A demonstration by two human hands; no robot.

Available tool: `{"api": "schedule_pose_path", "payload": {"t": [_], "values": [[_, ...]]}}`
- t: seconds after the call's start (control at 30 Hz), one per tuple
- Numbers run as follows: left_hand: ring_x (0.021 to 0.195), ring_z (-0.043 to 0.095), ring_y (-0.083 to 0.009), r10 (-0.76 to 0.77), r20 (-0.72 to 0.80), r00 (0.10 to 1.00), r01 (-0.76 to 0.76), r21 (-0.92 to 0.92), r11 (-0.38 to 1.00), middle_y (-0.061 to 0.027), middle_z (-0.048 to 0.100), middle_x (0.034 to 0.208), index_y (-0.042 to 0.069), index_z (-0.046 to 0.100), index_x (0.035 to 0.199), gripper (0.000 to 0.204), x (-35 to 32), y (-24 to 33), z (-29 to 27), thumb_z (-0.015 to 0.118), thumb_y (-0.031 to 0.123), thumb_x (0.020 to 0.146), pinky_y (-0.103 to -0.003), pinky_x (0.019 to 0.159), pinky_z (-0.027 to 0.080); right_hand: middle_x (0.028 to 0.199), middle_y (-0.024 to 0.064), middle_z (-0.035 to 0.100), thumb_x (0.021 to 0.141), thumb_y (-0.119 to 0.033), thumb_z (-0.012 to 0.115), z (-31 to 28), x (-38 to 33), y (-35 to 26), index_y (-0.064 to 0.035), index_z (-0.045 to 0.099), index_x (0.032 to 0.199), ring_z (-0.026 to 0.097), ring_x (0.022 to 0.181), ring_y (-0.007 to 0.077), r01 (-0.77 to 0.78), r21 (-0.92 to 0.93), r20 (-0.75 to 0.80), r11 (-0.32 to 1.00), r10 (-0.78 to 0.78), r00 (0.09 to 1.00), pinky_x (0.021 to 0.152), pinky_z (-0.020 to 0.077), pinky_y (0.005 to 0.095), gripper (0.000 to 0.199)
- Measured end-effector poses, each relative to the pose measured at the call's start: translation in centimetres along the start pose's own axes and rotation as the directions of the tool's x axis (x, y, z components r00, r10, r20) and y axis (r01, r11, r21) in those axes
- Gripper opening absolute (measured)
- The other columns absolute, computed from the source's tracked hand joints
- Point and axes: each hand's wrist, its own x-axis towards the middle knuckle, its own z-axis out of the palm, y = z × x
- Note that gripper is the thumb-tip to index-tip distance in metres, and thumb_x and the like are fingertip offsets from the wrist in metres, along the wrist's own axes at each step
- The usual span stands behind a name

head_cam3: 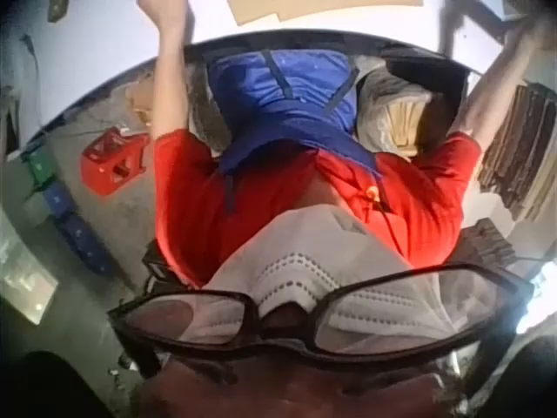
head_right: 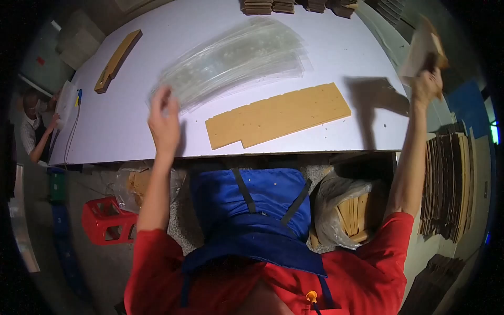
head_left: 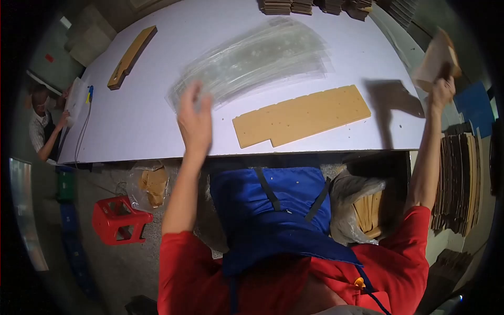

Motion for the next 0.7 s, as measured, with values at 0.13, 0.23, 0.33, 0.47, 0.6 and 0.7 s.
{"api": "schedule_pose_path", "payload": {"t": [0.13,0.23,0.33,0.47,0.6,0.7], "values": [[0.118,0.065,-0.0319,0.224,0.299,0.928,-0.260,0.089,0.961,-0.0161,0.067,0.132,-0.002,0.066,0.127,0.043,-8.5,-1.4,0.7,0.075,0.012,0.087,-0.038,0.103,0.051,0.086,0.0087,0.068,0.083,0.011,0.049,4.6,-11.2,-7.7,-0.0016,0.072,0.110,0.055,0.067,0.0223,0.399,0.204,0.402,0.894,-0.448,0.798,0.064,0.0460,0.0328,0.038],[0.112,0.067,-0.0323,0.246,0.284,0.927,-0.262,0.020,0.965,-0.0170,0.070,0.127,-0.004,0.073,0.111,0.028,-10.4,-2.6,1.9,0.076,0.006,0.086,-0.037,0.099,0.053,0.091,0.0103,0.064,0.085,0.005,0.055,7.1,-25.7,-17.5,-0.0073,0.071,0.121,0.056,0.080,0.0275,0.316,0.415,0.536,0.853,-0.510,0.672,0.076,0.0468,0.0404,0.042],[0.107,0.068,-0.0304,0.315,0.251,0.915,-0.316,-0.035,0.948,-0.0153,0.072,0.118,-0.002,0.074,0.101,0.015,-10.1,-2.7,2.3,0.073,0.003,0.087,-0.037,0.094,0.054,0.098,0.0144,0.061,0.087,-0.004,0.058,8.3,-35.7,-18.9,-0.0082,0.071,0.103,0.054,0.088,0.0333,0.105,0.369,0.852,0.923,-0.381,0.359,0.080,0.0442,0.0421,0.021],[0.105,0.068,-0.0305,0.314,0.258,0.914,-0.334,0.038,0.942,-0.0138,0.072,0.118,-0.001,0.074,0.101,0.015,-8.8,-3.6,1.3,0.074,0.005,0.087,-0.036,0.092,0.054,0.131,0.0093,0.063,0.095,-0.023,0.064,8.1,-40.6,-19.2,-0.0061,0.066,0.116,0.053,0.125,0.0341,0.447,0.377,0.739,0.812,-0.554,0.384,0.105,0.0387,0.0458,0.027],[0.102,0.068,-0.0291,0.337,0.104,0.936,-0.346,0.077,0.935,-0.0124,0.072,0.116,0.000,0.073,0.106,0.017,-8.7,-3.3,2.7,0.071,0.008,0.091,-0.034,0.089,0.055,0.131,0.0084,0.065,0.095,-0.027,0.066,7.8,-41.3,-19.3,-0.0072,0.070,0.118,0.057,0.123,0.0352,0.427,0.367,0.752,0.826,-0.534,0.387,0.102,0.0430,0.0441,0.030],[0.100,0.069,-0.0276,0.364,-0.051,0.930,-0.357,0.104,0.928,-0.0116,0.073,0.113,0.001,0.072,0.111,0.019,-8.2,-2.6,3.9,0.068,0.011,0.095,-0.033,0.086,0.056,0.107,0.0120,0.069,0.100,-0.026,0.063,7.7,-40.4,-19.2,-0.0046,0.073,0.109,0.063,0.103,0.0275,0.021,0.365,0.783,0.931,-0.319,0.533,0.089,0.0487,0.0366,0.025]]}}
